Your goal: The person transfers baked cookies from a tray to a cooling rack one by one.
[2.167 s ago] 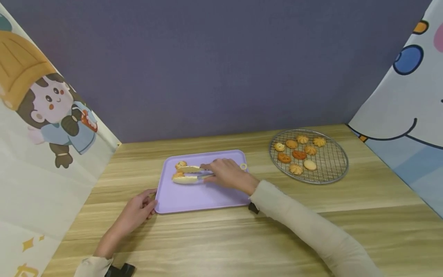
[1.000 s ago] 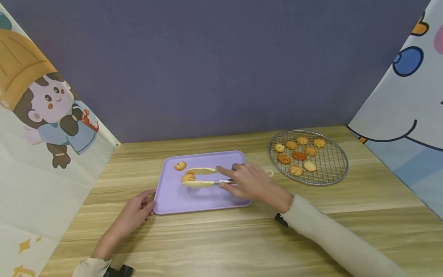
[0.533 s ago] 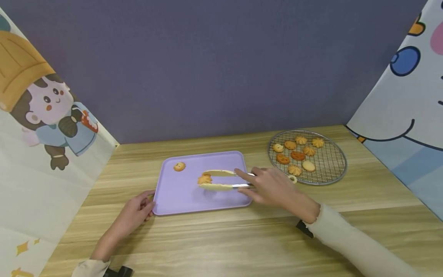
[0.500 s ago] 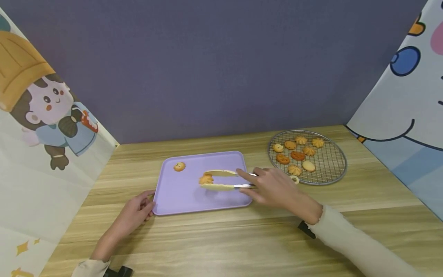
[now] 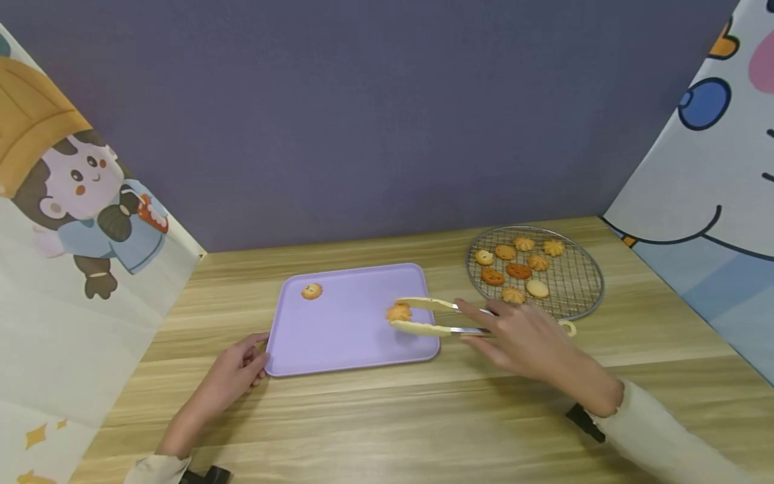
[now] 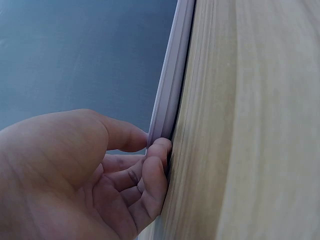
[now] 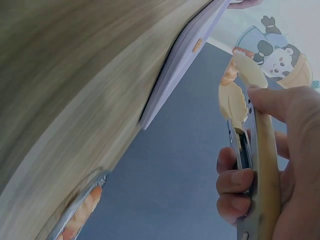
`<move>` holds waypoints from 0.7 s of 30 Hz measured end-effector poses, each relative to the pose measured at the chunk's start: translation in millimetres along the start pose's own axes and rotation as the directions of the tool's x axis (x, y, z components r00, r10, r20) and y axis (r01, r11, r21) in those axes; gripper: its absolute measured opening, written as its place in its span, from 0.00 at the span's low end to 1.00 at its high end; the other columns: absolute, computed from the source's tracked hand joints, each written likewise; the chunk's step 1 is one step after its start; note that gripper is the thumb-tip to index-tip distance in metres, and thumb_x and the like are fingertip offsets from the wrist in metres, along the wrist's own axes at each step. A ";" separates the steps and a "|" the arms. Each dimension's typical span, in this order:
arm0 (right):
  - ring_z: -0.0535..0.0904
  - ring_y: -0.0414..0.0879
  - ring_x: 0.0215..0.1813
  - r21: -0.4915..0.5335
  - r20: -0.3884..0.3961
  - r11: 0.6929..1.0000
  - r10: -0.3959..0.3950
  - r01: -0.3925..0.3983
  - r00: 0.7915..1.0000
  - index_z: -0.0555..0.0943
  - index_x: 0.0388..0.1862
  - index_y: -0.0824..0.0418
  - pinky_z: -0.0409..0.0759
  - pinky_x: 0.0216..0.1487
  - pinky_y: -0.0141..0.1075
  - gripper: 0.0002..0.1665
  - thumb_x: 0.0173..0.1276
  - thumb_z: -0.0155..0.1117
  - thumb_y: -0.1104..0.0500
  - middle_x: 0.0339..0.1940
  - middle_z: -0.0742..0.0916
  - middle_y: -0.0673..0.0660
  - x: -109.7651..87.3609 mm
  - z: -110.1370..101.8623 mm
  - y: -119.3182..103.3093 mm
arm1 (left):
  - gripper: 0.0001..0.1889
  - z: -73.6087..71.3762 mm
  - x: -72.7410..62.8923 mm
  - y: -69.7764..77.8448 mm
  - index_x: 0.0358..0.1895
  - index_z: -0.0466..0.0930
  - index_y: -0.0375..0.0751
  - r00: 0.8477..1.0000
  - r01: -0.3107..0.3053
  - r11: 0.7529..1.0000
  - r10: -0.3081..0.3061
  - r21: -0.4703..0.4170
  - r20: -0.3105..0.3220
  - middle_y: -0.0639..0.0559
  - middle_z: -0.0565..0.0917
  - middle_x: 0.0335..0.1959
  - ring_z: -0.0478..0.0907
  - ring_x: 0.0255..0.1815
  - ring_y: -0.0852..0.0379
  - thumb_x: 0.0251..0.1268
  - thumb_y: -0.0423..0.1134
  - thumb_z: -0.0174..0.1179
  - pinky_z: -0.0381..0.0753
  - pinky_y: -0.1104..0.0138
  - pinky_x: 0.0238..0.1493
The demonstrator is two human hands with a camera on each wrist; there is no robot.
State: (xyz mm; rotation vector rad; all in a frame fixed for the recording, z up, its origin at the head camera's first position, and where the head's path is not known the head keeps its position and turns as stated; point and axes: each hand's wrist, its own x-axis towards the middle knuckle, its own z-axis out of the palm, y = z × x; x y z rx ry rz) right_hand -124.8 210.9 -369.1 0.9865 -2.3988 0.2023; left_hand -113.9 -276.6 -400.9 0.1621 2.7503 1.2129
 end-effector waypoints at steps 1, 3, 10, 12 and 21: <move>0.71 0.37 0.14 -0.003 -0.002 1.000 0.006 -0.006 1.000 0.81 0.64 0.51 0.55 0.12 0.22 0.31 0.66 0.66 0.39 0.35 0.88 0.62 -2.2 -1.9 0.7 | 0.25 0.1 0.1 -0.4 0.70 0.64 0.27 1.000 -0.002 1.000 0.002 0.000 0.000 0.47 0.77 0.26 0.75 0.22 0.58 0.75 0.32 0.54 0.79 0.67 0.19; 0.71 0.37 0.14 -0.013 -0.007 1.000 0.014 -0.014 1.000 0.81 0.64 0.51 0.56 0.12 0.22 0.31 0.67 0.65 0.38 0.35 0.88 0.62 -6.5 -6.0 2.1 | 0.24 0.2 0.1 -1.0 0.70 0.64 0.26 1.000 -0.004 1.000 0.004 -0.002 0.000 0.47 0.77 0.26 0.75 0.22 0.58 0.75 0.32 0.54 0.79 0.67 0.19; 0.69 0.37 0.13 -0.068 -0.045 0.997 0.028 -0.031 0.999 0.78 0.66 0.50 0.52 0.12 0.22 0.33 0.72 0.55 0.34 0.31 0.87 0.62 -19.6 -18.5 7.6 | 0.25 0.1 -0.7 -0.7 0.70 0.64 0.27 1.000 -0.009 1.000 0.009 -0.009 0.003 0.47 0.77 0.26 0.74 0.22 0.58 0.75 0.33 0.54 0.78 0.67 0.19; 0.73 0.40 0.14 -0.073 -0.055 0.996 0.045 -0.049 0.997 0.79 0.66 0.50 0.53 0.13 0.22 0.33 0.71 0.56 0.34 0.32 0.88 0.62 -24.0 -21.1 9.1 | 0.25 0.0 -0.7 -0.5 0.70 0.64 0.27 1.000 -0.009 1.000 0.009 -0.011 0.006 0.47 0.77 0.26 0.74 0.22 0.59 0.76 0.33 0.53 0.78 0.67 0.19; 0.76 0.45 0.17 -0.057 -0.081 0.983 0.171 -0.176 0.982 0.81 0.63 0.52 0.64 0.12 0.32 0.32 0.68 0.62 0.36 0.38 0.88 0.63 -50.7 -28.0 29.5 | 0.24 0.2 0.9 -0.7 0.70 0.65 0.26 1.000 -0.011 1.000 0.011 -0.002 -0.002 0.47 0.77 0.25 0.75 0.22 0.58 0.75 0.31 0.53 0.77 0.68 0.19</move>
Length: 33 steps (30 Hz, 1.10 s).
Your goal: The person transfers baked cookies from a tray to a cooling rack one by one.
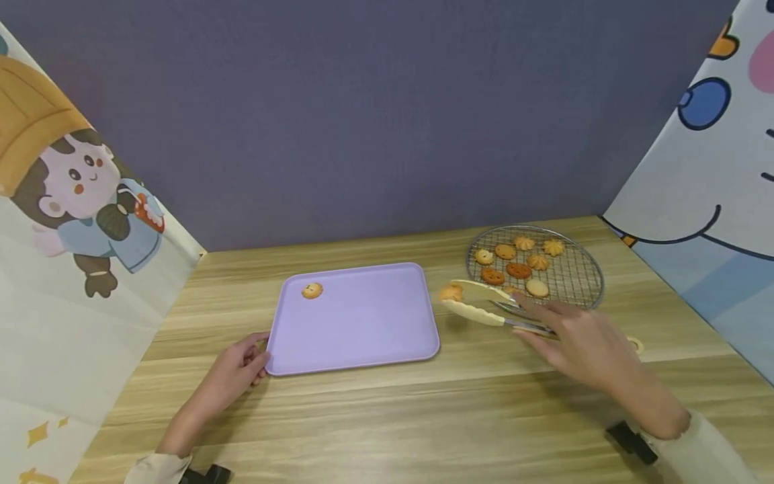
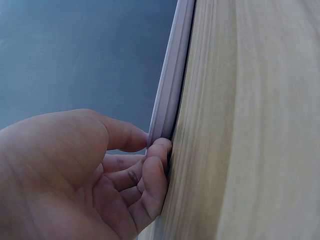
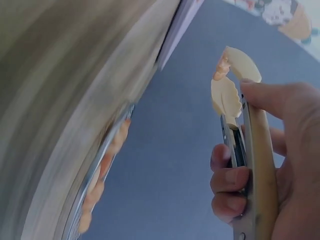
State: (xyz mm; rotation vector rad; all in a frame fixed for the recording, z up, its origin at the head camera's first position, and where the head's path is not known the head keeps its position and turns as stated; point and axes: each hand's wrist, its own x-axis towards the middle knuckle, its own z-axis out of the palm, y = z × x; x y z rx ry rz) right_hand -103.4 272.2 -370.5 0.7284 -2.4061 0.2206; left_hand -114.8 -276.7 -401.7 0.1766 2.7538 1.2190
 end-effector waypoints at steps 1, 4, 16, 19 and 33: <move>0.75 0.44 0.17 0.008 0.012 1.000 0.026 -0.026 1.000 0.81 0.64 0.52 0.65 0.12 0.33 0.32 0.66 0.65 0.38 0.38 0.88 0.63 -1.4 -1.2 4.2 | 0.24 0.1 0.1 -0.1 0.70 0.65 0.26 1.000 0.000 1.000 0.000 0.001 -0.002 0.47 0.77 0.25 0.75 0.22 0.58 0.75 0.31 0.53 0.77 0.68 0.19; 0.75 0.44 0.18 0.014 0.048 0.995 0.103 -0.104 0.994 0.79 0.65 0.53 0.66 0.14 0.34 0.34 0.62 0.72 0.43 0.38 0.88 0.64 -6.2 -6.0 16.8 | 0.23 0.7 0.4 -0.6 0.69 0.65 0.26 1.000 0.000 1.000 0.000 0.004 -0.007 0.47 0.77 0.25 0.75 0.21 0.58 0.75 0.30 0.53 0.77 0.68 0.19; 0.74 0.47 0.19 -0.013 0.116 0.956 0.294 -0.295 0.949 0.78 0.67 0.56 0.70 0.17 0.42 0.36 0.63 0.71 0.44 0.40 0.87 0.72 -25.5 -16.4 67.7 | 0.24 0.4 -2.6 -0.3 0.69 0.65 0.26 1.000 0.003 1.000 -0.003 -0.006 -0.004 0.47 0.77 0.25 0.75 0.21 0.58 0.75 0.31 0.54 0.78 0.68 0.19; 0.69 0.45 0.18 -0.024 0.126 0.940 0.340 -0.340 0.932 0.79 0.66 0.58 0.65 0.17 0.39 0.35 0.64 0.70 0.42 0.40 0.86 0.73 -29.2 -18.0 76.1 | 0.24 0.0 -3.3 0.4 0.69 0.65 0.26 1.000 0.009 1.000 -0.009 -0.009 -0.005 0.47 0.77 0.25 0.75 0.21 0.58 0.75 0.30 0.53 0.78 0.68 0.19; 0.63 0.45 0.14 -0.095 0.297 0.868 0.492 -0.487 0.819 0.70 0.73 0.61 0.63 0.17 0.41 0.41 0.72 0.59 0.37 0.11 0.70 0.51 -45.2 -21.6 104.4 | 0.25 0.6 -2.6 2.9 0.70 0.64 0.27 1.000 0.020 1.000 -0.020 -0.002 0.003 0.47 0.77 0.26 0.74 0.22 0.59 0.75 0.32 0.54 0.77 0.68 0.19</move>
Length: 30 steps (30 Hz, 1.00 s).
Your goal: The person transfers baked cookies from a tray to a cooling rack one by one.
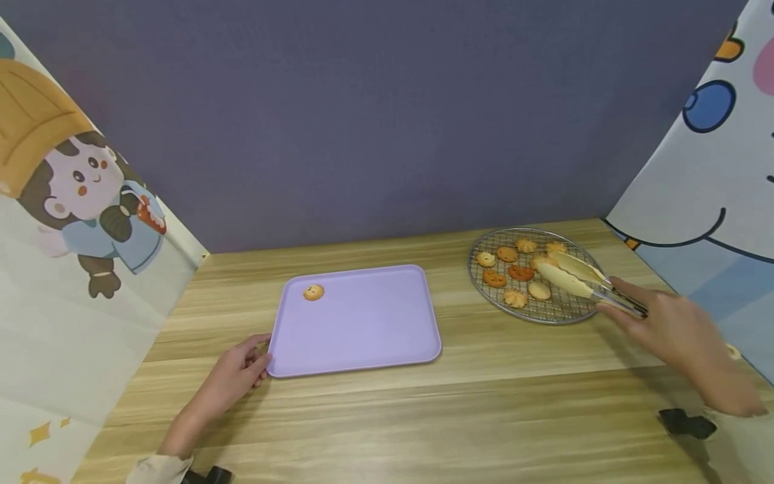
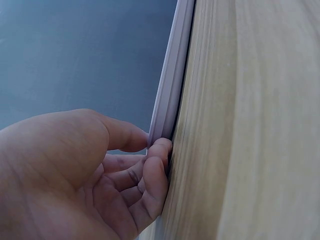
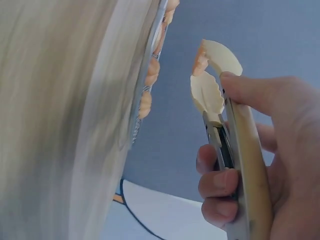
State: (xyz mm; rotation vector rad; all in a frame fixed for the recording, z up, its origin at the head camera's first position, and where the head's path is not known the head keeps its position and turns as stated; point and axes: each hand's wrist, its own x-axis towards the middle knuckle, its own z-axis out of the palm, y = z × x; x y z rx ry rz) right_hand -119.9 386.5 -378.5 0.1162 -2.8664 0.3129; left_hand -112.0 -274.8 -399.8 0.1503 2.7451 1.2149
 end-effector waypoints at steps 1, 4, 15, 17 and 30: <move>0.63 0.45 0.15 -0.010 0.018 1.000 0.010 -0.010 1.000 0.69 0.73 0.61 0.63 0.17 0.40 0.41 0.72 0.58 0.36 0.11 0.70 0.51 0.3 0.6 1.3 | 0.24 0.2 0.4 -0.5 0.70 0.64 0.27 1.000 -0.002 1.000 0.002 0.000 0.001 0.47 0.77 0.25 0.74 0.22 0.59 0.75 0.32 0.54 0.77 0.68 0.19; 0.63 0.46 0.15 -0.029 0.067 0.999 0.034 -0.032 0.997 0.68 0.73 0.63 0.61 0.18 0.39 0.43 0.73 0.56 0.35 0.10 0.68 0.51 0.2 1.8 4.7 | 0.24 0.7 2.0 -1.6 0.70 0.64 0.27 1.000 -0.006 1.000 0.006 0.006 -0.001 0.48 0.77 0.25 0.74 0.22 0.59 0.75 0.32 0.54 0.76 0.68 0.19; 0.63 0.48 0.16 -0.021 0.164 0.995 0.102 -0.099 0.981 0.68 0.72 0.65 0.61 0.17 0.39 0.47 0.72 0.50 0.30 0.12 0.70 0.53 0.7 5.7 15.7 | 0.24 1.7 7.5 -4.1 0.70 0.64 0.27 1.000 -0.005 1.000 0.005 0.006 0.006 0.47 0.77 0.25 0.74 0.22 0.58 0.75 0.32 0.53 0.76 0.69 0.19; 0.65 0.48 0.17 -0.019 0.184 0.994 0.110 -0.108 0.977 0.68 0.73 0.65 0.62 0.17 0.39 0.47 0.72 0.50 0.29 0.14 0.71 0.54 1.7 5.1 16.8 | 0.24 1.7 8.2 -4.7 0.70 0.64 0.27 1.000 -0.006 1.000 0.006 0.006 0.007 0.47 0.77 0.25 0.74 0.22 0.58 0.75 0.32 0.53 0.76 0.69 0.19; 0.70 0.50 0.21 -0.038 0.237 0.992 0.127 -0.121 0.963 0.69 0.71 0.66 0.67 0.18 0.42 0.50 0.69 0.52 0.27 0.32 0.82 0.73 4.2 5.2 23.8 | 0.24 1.2 14.2 -9.8 0.70 0.65 0.26 1.000 -0.024 1.000 0.023 0.016 0.011 0.48 0.77 0.25 0.74 0.22 0.58 0.75 0.31 0.53 0.75 0.69 0.19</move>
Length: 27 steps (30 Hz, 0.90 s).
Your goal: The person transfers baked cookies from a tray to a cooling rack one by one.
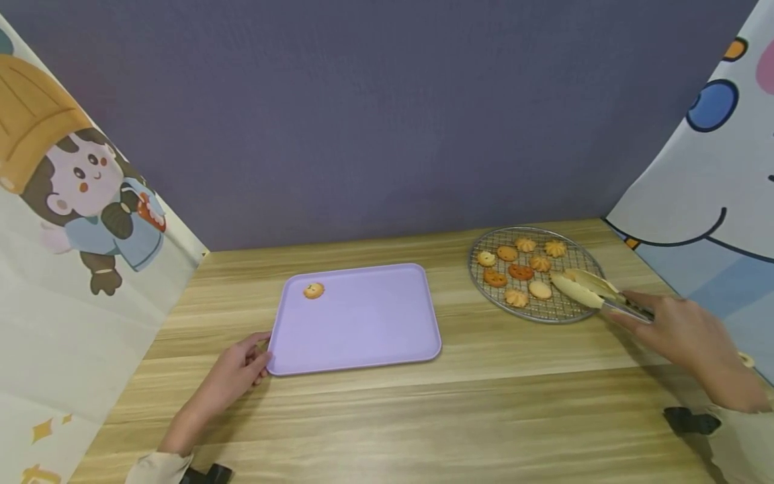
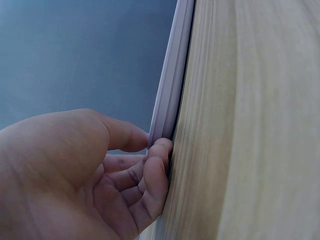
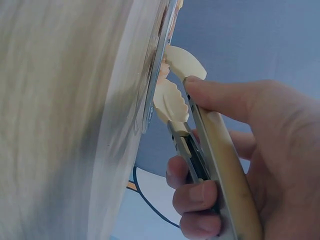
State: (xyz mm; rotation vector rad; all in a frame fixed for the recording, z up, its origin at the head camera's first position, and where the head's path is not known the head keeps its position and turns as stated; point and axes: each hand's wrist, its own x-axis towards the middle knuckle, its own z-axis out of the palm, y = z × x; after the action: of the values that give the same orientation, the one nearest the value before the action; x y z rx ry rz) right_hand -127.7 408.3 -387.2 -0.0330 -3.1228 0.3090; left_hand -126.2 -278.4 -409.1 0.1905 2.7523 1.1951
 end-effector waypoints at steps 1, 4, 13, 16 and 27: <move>0.70 0.50 0.21 -0.003 -0.003 1.000 -0.002 0.002 1.000 0.70 0.70 0.66 0.67 0.18 0.42 0.50 0.69 0.52 0.27 0.35 0.82 0.75 -0.2 -0.2 0.0 | 0.24 0.1 0.4 0.0 0.70 0.65 0.26 1.000 0.001 1.000 -0.001 0.001 -0.001 0.48 0.77 0.24 0.74 0.21 0.58 0.75 0.31 0.53 0.76 0.69 0.19; 0.70 0.50 0.20 0.000 0.004 1.000 0.004 -0.004 1.000 0.69 0.71 0.66 0.67 0.18 0.42 0.51 0.69 0.52 0.27 0.30 0.82 0.71 -1.4 -0.8 -0.6 | 0.24 0.4 0.8 0.3 0.69 0.64 0.25 1.000 0.002 1.000 -0.002 0.001 0.001 0.48 0.77 0.24 0.75 0.22 0.58 0.75 0.30 0.53 0.76 0.69 0.19; 0.67 0.49 0.20 0.011 -0.019 1.000 0.008 -0.008 1.000 0.66 0.73 0.66 0.65 0.20 0.41 0.51 0.70 0.52 0.28 0.17 0.73 0.55 -3.9 -3.8 -8.8 | 0.24 0.2 0.0 1.1 0.70 0.64 0.25 1.000 0.004 1.000 -0.004 -0.002 0.002 0.48 0.77 0.25 0.74 0.22 0.58 0.75 0.31 0.53 0.77 0.69 0.19; 0.66 0.48 0.18 0.006 -0.034 1.000 0.002 -0.002 0.999 0.66 0.73 0.66 0.64 0.18 0.41 0.50 0.70 0.52 0.28 0.15 0.71 0.54 -4.9 -3.8 -12.2 | 0.24 -0.2 -0.2 1.3 0.70 0.64 0.25 1.000 0.002 1.000 -0.002 -0.002 0.002 0.48 0.77 0.24 0.74 0.22 0.58 0.75 0.31 0.53 0.76 0.69 0.19; 0.59 0.44 0.13 -0.023 -0.169 0.991 -0.130 0.128 0.977 0.70 0.72 0.63 0.58 0.14 0.37 0.43 0.71 0.58 0.34 0.09 0.66 0.50 -10.6 0.0 -38.0 | 0.24 -0.1 -0.6 1.7 0.69 0.65 0.25 1.000 -0.006 1.000 0.006 0.004 -0.001 0.48 0.77 0.25 0.74 0.22 0.58 0.74 0.31 0.53 0.76 0.69 0.19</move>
State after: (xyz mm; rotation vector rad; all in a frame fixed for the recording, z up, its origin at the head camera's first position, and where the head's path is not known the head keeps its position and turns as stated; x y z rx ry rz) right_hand -117.9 370.8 -379.8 0.1357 -2.9397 0.2692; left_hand -125.5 -277.4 -407.7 0.1989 2.7572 1.1920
